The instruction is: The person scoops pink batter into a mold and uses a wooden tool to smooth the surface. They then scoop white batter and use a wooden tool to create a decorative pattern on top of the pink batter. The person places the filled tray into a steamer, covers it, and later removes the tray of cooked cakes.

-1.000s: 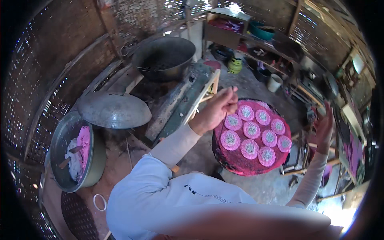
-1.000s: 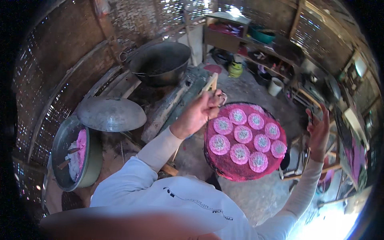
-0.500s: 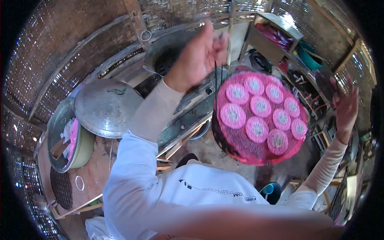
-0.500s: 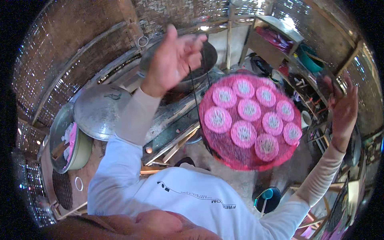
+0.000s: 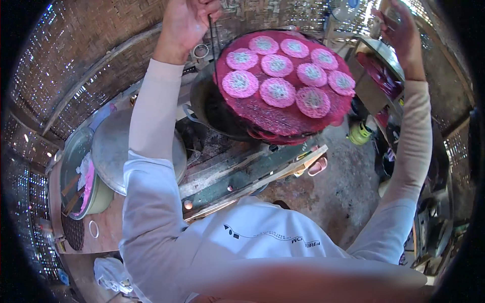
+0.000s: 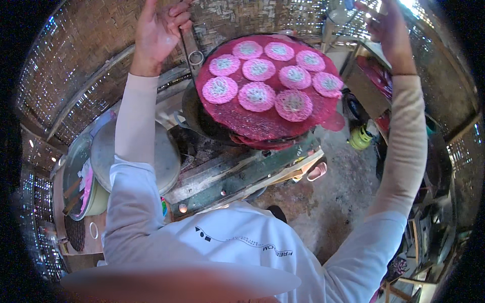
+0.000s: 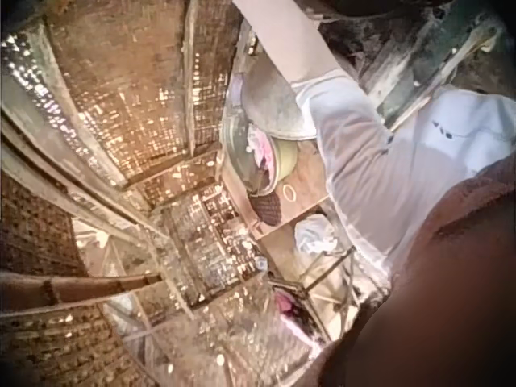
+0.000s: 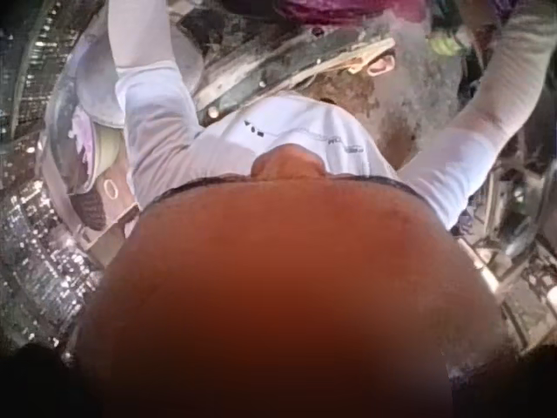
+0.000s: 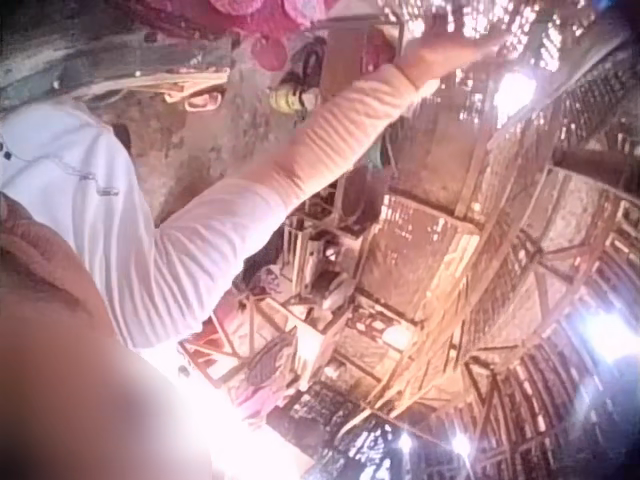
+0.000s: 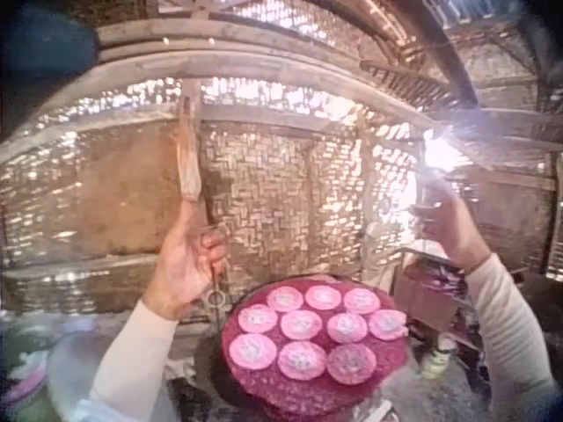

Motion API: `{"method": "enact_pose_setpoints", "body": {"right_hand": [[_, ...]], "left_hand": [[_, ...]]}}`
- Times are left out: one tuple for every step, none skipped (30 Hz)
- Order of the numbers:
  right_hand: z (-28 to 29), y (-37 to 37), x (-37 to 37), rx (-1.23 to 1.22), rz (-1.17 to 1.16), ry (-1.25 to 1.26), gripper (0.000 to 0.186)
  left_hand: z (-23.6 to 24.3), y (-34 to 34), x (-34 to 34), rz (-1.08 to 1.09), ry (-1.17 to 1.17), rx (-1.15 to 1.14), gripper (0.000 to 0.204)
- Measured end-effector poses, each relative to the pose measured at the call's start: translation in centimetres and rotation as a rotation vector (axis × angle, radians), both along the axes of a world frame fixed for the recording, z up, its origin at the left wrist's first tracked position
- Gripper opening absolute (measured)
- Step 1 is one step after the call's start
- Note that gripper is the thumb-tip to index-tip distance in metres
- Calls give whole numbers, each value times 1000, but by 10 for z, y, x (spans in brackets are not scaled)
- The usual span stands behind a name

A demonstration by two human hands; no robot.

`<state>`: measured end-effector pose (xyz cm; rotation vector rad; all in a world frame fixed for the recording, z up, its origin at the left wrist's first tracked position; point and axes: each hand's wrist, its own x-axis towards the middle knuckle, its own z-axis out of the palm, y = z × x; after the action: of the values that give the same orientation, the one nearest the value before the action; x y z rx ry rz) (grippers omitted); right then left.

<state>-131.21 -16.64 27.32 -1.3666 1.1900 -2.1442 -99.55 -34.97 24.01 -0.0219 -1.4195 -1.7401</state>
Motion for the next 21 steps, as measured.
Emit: {"method": "enact_pose_setpoints", "body": {"right_hand": [[3,-6,-18,40,-19,69,51],[-1,-20,-38,83,-37,137,56],[-3,-28,-50,140,37,73,62],[-16,-57,-59,194,162,-2,68],[-18,-74,-72,223,90,-50,78],[-21,-83,-89,184,275,28,61],[-19,-91,-99,210,289,44,61],[-20,-107,-107,215,317,61,61],[-22,-122,-112,228,361,45,59],[-24,-136,-111,247,416,29,58],[-29,-149,-110,269,456,10,56],[-36,-163,-108,227,424,47,57],[-43,-174,-108,188,382,83,57],[-48,-186,-102,152,355,117,57],[-44,-190,-104,350,464,37,57],[-48,-195,-105,359,512,46,57],[-54,-202,-108,368,559,54,58],[-60,-207,-111,376,603,62,58],[-64,-209,-107,349,570,27,58],[-68,-210,-104,400,576,52,58],[-71,-209,-102,452,580,76,58]], "left_hand": [[1,-10,-4,-69,0,-9,60],[-7,-32,-2,-137,-1,-15,68],[-12,-44,-1,-198,-2,-17,76],[-17,-44,7,-121,-25,-15,75],[-19,-39,4,-89,-27,-5,74],[-17,-29,4,-51,-32,14,73],[-13,-8,-9,201,-43,73,69],[-12,-4,-12,288,-40,111,68],[-16,-6,-16,375,-36,148,66],[-19,-8,-16,473,-33,192,65],[-23,-15,-11,430,-55,231,62],[-26,-22,-7,445,-54,247,62],[-29,-22,-8,452,-52,267,62],[-36,-22,-5,472,-51,290,62],[-42,-23,-2,479,-61,309,63],[-47,-21,0,484,-70,334,63],[-52,-19,2,486,-79,358,64],[-60,-18,3,503,-80,375,64],[-68,-19,4,516,-81,387,64],[-75,-20,5,533,-82,398,64],[-79,-19,6,526,-66,399,62]]}}
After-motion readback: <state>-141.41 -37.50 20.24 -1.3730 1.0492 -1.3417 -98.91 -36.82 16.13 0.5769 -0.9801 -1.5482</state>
